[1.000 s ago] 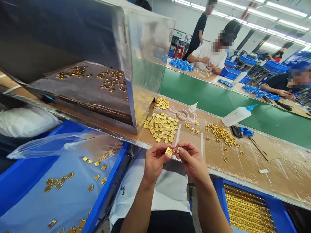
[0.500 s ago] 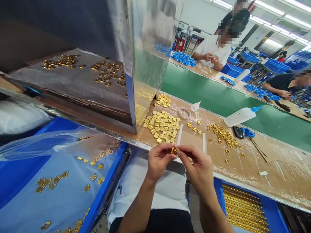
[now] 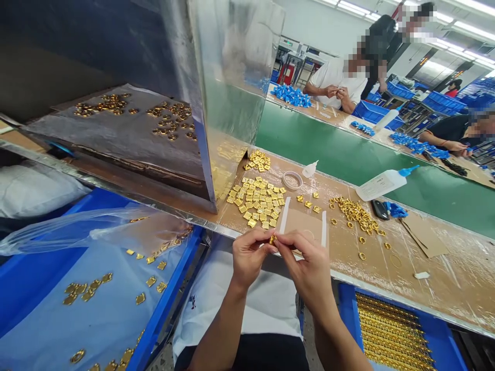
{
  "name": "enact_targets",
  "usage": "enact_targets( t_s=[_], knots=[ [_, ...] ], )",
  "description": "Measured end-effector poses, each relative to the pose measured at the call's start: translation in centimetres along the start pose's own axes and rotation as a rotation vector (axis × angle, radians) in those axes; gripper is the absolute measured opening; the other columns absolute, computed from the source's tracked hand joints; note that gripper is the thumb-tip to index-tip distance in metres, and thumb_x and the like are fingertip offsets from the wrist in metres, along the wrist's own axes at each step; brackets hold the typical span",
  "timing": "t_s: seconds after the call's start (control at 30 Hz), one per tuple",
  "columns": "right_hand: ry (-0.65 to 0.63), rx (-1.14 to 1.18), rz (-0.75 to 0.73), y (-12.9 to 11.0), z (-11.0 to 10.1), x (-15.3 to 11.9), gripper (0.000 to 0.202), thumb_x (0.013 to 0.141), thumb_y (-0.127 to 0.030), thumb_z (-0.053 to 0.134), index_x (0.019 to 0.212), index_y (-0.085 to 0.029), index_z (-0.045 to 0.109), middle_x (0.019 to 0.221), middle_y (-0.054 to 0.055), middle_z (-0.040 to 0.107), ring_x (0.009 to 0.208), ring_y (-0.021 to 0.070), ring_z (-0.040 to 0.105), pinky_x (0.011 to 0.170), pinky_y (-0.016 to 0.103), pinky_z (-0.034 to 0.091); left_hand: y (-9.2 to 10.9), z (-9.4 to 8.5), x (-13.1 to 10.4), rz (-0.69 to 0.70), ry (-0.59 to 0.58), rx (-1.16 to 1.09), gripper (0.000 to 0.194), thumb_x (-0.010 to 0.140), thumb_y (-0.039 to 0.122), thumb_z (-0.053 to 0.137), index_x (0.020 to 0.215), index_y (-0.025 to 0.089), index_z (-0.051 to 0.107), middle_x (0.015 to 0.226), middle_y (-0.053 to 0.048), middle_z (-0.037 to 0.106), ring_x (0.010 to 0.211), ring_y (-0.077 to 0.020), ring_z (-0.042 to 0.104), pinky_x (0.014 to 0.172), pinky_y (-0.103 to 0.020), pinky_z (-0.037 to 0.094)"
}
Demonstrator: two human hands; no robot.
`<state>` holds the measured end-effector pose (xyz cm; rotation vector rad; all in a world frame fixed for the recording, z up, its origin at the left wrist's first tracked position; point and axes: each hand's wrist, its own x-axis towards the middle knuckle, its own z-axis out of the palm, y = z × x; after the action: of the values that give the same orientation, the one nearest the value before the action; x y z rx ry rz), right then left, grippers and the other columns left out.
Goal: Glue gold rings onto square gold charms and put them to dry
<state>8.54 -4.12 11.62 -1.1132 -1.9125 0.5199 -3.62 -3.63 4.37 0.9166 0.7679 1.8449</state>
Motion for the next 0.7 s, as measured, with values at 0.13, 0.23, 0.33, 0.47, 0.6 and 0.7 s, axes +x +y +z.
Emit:
enact_targets(
  t_s=[0.13, 0.23, 0.33, 0.47, 0.6, 0.7],
  knots=[
    [-0.015, 0.016, 0.000, 0.0, 0.0, -0.1, 0.013, 0.096, -0.013, 0.067, 0.087, -0.022, 0.072, 0.078, 0.000, 0.072, 0.068, 0.0143, 0.067, 0.062, 0.022, 0.053, 0.0, -0.1, 0.0, 0.026, 0.012, 0.028, 0.023, 0.069, 0.039, 0.093, 0.083, 0.023, 0.085, 0.074, -0.007, 0.078, 0.068, -0.0177, 0.072, 0.065, -0.027, 0.059],
    [0.016, 0.046, 0.004, -0.2, -0.1, -0.3, 0.013, 0.095, -0.012, 0.067, 0.089, -0.022, 0.072, 0.079, 0.000, 0.072, 0.070, 0.0144, 0.068, 0.063, 0.022, 0.054, 0.1, 0.2, -0.1, 0.040, 0.014, 0.023, 0.022, 0.069, 0.039, 0.094, 0.082, 0.023, 0.085, 0.075, -0.007, 0.079, 0.069, -0.0180, 0.073, 0.066, -0.026, 0.060],
    [0.054, 0.085, 0.010, -0.4, 0.0, -0.4, 0.013, 0.096, -0.012, 0.066, 0.092, -0.023, 0.072, 0.085, 0.002, 0.073, 0.077, 0.0154, 0.070, 0.067, 0.022, 0.058, 0.4, 0.5, -0.2, 0.048, 0.021, 0.013, 0.025, 0.068, 0.039, 0.094, 0.087, 0.024, 0.086, 0.077, -0.007, 0.080, 0.071, -0.0176, 0.074, 0.068, -0.025, 0.061],
    [0.043, 0.145, 0.048, -0.3, -0.1, -0.9, 0.016, 0.097, -0.017, 0.065, 0.109, -0.025, 0.071, 0.095, 0.003, 0.073, 0.079, 0.0149, 0.071, 0.069, 0.024, 0.061, 0.6, 0.8, -0.5, 0.022, 0.023, -0.012, 0.027, 0.069, 0.039, 0.094, 0.089, 0.024, 0.085, 0.082, -0.007, 0.081, 0.075, -0.0180, 0.075, 0.070, -0.025, 0.061],
    [0.048, 0.214, 0.086, 0.5, -0.7, -1.6, 0.035, 0.101, -0.026, 0.064, 0.135, -0.029, 0.059, 0.111, 0.006, 0.072, 0.083, 0.0158, 0.074, 0.074, 0.028, 0.064, 0.6, 0.8, -0.7, -0.135, 0.039, -0.097, 0.036, 0.066, 0.044, 0.095, 0.091, 0.021, 0.084, 0.084, -0.008, 0.082, 0.075, -0.0192, 0.076, 0.069, -0.026, 0.060],
    [0.047, 0.184, 0.029, 1.3, -1.2, -1.9, 0.028, 0.100, -0.029, 0.065, 0.128, -0.029, 0.063, 0.120, 0.008, 0.069, 0.099, 0.0192, 0.072, 0.082, 0.032, 0.062, 1.0, 1.1, -0.8, -0.312, 0.031, -0.233, 0.045, 0.063, 0.052, 0.095, 0.092, 0.019, 0.082, 0.076, -0.007, 0.079, 0.071, -0.0188, 0.075, 0.067, -0.027, 0.059]
  ],
)
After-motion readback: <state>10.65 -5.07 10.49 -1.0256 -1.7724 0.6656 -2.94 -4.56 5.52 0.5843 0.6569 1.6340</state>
